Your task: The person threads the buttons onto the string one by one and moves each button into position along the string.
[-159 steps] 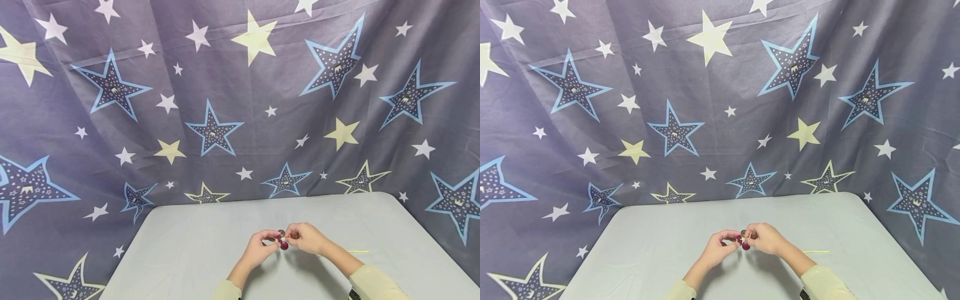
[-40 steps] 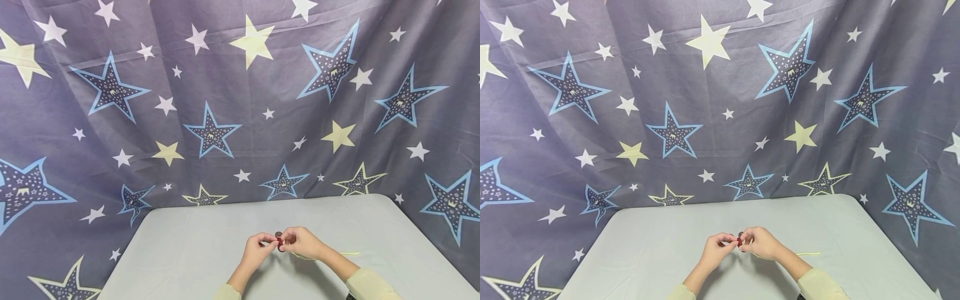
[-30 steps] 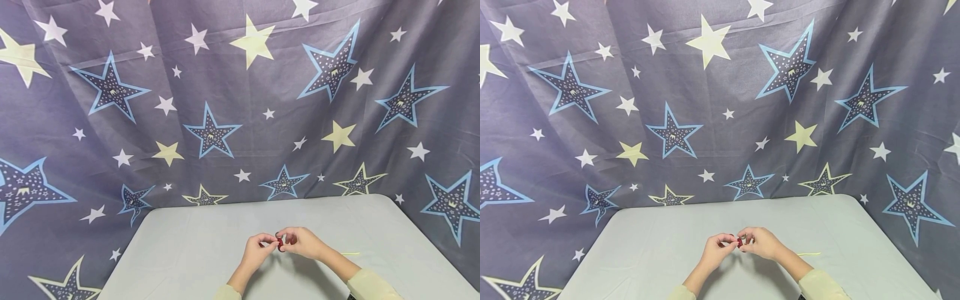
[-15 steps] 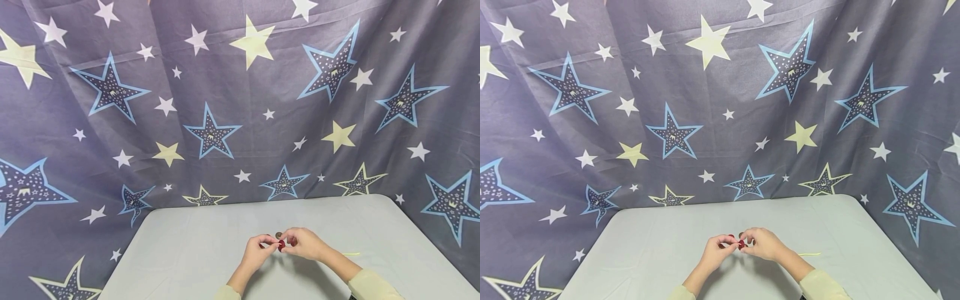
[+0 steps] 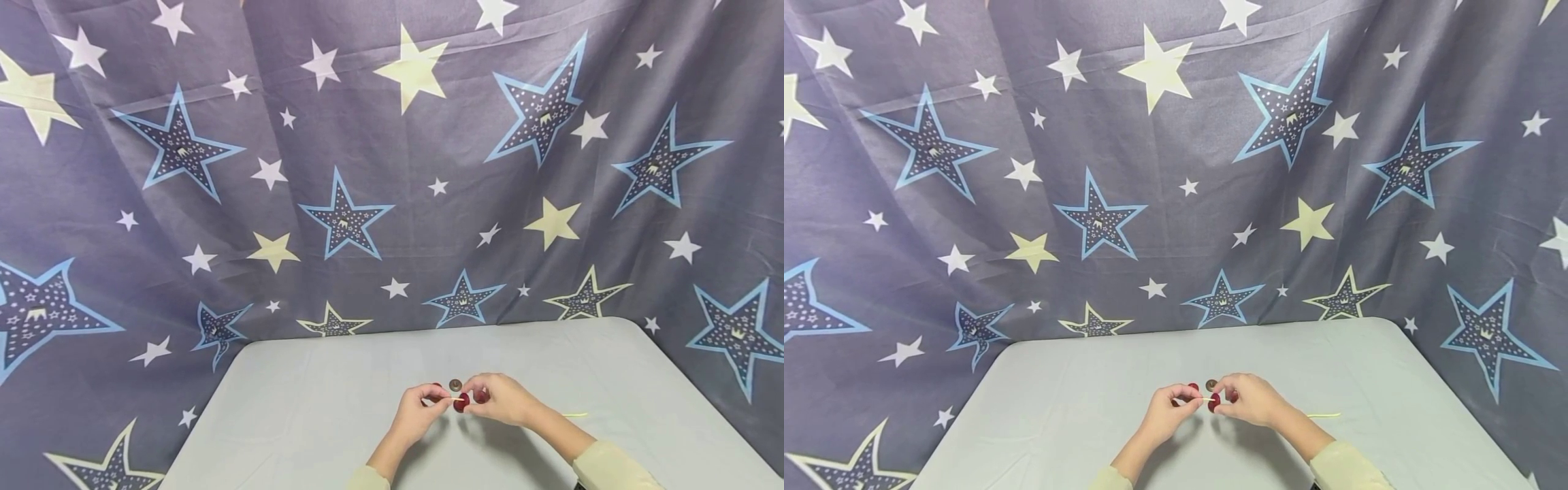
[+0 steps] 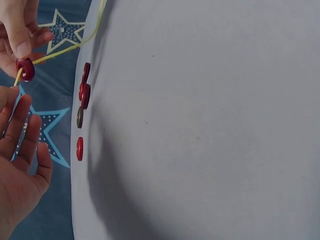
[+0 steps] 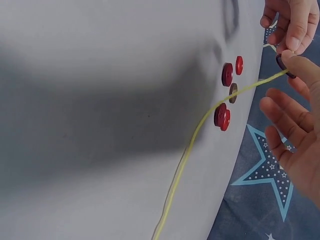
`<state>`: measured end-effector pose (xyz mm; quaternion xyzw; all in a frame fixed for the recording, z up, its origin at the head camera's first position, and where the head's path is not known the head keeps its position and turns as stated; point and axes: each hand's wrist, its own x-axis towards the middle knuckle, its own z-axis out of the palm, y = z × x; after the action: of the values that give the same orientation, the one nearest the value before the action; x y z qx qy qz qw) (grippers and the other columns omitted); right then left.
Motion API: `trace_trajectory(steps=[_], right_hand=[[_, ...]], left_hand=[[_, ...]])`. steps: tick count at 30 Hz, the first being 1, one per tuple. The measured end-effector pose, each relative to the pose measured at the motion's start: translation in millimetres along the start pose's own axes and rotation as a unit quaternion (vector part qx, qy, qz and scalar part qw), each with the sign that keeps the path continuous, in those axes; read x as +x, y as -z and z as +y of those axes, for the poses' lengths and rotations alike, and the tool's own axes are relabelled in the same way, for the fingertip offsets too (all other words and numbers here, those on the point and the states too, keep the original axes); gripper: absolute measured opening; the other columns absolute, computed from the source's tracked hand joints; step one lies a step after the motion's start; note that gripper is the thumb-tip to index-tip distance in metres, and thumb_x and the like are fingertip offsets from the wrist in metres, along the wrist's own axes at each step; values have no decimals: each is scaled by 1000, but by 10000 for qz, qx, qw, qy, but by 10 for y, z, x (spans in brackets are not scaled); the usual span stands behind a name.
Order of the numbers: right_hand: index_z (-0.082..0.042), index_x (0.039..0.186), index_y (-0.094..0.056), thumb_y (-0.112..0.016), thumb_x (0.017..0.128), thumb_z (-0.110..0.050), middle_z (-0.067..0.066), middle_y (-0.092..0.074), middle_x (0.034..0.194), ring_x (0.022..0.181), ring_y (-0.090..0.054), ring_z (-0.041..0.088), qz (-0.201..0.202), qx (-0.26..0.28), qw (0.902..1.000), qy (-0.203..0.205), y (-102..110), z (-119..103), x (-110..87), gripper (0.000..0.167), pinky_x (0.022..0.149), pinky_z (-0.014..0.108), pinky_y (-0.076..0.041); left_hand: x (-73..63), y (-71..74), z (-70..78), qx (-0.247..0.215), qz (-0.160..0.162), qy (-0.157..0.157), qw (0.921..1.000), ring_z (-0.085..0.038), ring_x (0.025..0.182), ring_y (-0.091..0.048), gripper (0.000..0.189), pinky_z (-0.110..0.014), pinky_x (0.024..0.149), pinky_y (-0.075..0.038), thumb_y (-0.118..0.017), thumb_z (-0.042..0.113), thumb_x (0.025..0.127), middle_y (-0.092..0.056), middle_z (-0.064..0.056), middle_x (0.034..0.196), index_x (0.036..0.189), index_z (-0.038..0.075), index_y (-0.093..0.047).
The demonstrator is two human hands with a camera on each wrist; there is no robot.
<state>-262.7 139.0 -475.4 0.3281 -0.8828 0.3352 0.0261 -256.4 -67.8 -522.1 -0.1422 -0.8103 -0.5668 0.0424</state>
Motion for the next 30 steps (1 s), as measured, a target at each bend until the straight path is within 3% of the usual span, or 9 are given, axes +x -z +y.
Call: trace_trajectory(steps=[13,30], right_hand=[[-15,88,-68,-75,76,-22,-11,-59,71,54,-43,-3,-107,-28,9997,-216,29,127,-81,16,51,17,-38],[-8,97,-68,-74,77,-26,-5,-59,74,56,-43,-3,-124,-85,9996,-251,122,198,-178,28,53,18,-38]], left_hand=[[-7,12,-18,66,-64,63,9999,-1,74,-55,8,-19,67,-43,-70,17,81,-68,-4,83,83,9,-70],[-20,31,-20,144,-152,154,9997,-2,72,-53,8,-19,67,-43,-71,17,80,-67,-4,78,82,9,-70]])
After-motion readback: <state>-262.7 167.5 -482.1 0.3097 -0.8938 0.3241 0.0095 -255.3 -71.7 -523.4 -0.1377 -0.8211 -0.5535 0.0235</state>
